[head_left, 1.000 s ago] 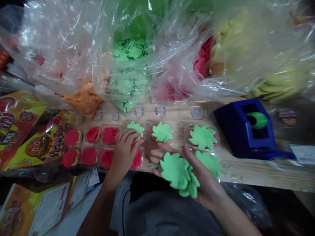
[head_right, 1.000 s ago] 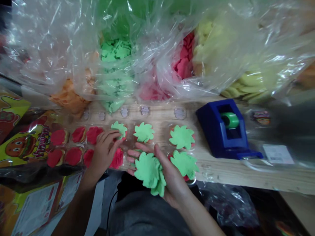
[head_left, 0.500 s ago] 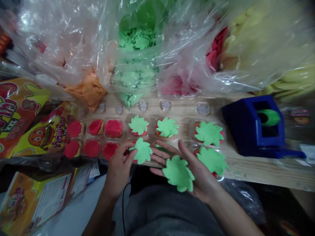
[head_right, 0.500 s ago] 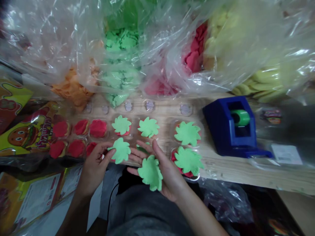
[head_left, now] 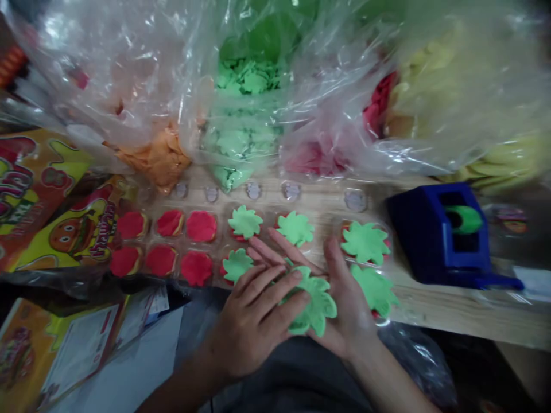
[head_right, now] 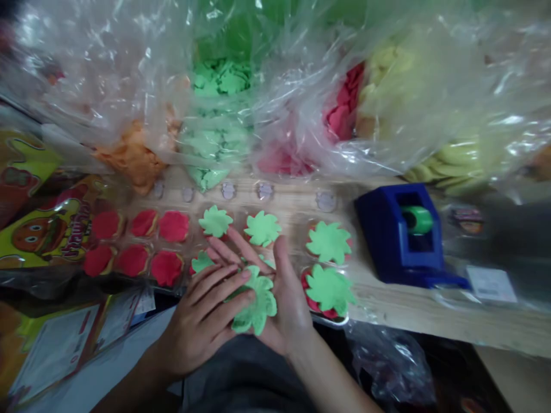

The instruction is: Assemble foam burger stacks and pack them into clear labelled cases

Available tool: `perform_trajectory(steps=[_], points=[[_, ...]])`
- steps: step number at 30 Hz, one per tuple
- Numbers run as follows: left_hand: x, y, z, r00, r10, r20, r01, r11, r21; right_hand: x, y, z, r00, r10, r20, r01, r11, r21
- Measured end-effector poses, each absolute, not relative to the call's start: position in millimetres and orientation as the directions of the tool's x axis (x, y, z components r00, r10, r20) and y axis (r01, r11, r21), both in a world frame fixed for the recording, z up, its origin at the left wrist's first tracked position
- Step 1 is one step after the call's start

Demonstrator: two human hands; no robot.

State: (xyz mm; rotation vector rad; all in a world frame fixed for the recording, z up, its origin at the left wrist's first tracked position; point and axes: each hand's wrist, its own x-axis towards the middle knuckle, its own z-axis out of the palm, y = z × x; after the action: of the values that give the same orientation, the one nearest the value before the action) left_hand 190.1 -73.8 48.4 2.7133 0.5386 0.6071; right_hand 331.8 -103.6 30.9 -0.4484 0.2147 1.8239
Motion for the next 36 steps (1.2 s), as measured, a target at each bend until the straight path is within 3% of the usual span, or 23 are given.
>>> perform_trajectory(steps=[3,4,6,8,10,13,16,20,26,36], points=[[181,-60,46,0.656,0.716,0.238,0.43,-0.614,0.661,329,-100,27,-0.253,0.86,-0.444,-0.934,-0.337,-0.119],[174,-52,44,0.529,0.827,0.191,0.503,-0.486,0.715,328,-99,26,-0.262,0.854,-0.449,-0.927,-0.353,-0.13],[158,-32,39,0.263,0.945,0.195,0.624,-0.321,0.713,327,-98,23,-0.284,0.846,-0.451,-0.914,-0.381,-0.139],[141,-10,31,0.169,0.925,0.34,0.721,-0.352,0.597,327,-99,22,-0.294,0.84,-0.455,-0.909,-0.393,-0.138],[127,8,19,0.3,0.852,0.429,0.778,-0.479,0.406,327,-100,21,-0.295,0.837,-0.461,-0.91,-0.393,-0.131],[116,22,2,0.555,0.761,0.338,0.769,-0.623,0.14,330,-101,19,-0.289,0.843,-0.454,-0.916,-0.382,-0.125],[114,23,-7,0.636,0.714,0.291,0.748,-0.663,-0.008,335,-101,17,-0.281,0.853,-0.44,-0.922,-0.367,-0.124],[118,24,0,0.628,0.73,0.268,0.768,-0.637,-0.066,343,-101,15,-0.262,0.862,-0.434,-0.927,-0.35,-0.136],[121,34,16,0.678,0.726,0.113,0.735,-0.67,-0.104,350,-105,15,-0.245,0.88,-0.407,-0.929,-0.333,-0.161],[145,27,17,0.563,0.826,0.031,0.786,-0.523,-0.33,346,-115,11,-0.245,0.909,-0.338,-0.925,-0.324,-0.2]])
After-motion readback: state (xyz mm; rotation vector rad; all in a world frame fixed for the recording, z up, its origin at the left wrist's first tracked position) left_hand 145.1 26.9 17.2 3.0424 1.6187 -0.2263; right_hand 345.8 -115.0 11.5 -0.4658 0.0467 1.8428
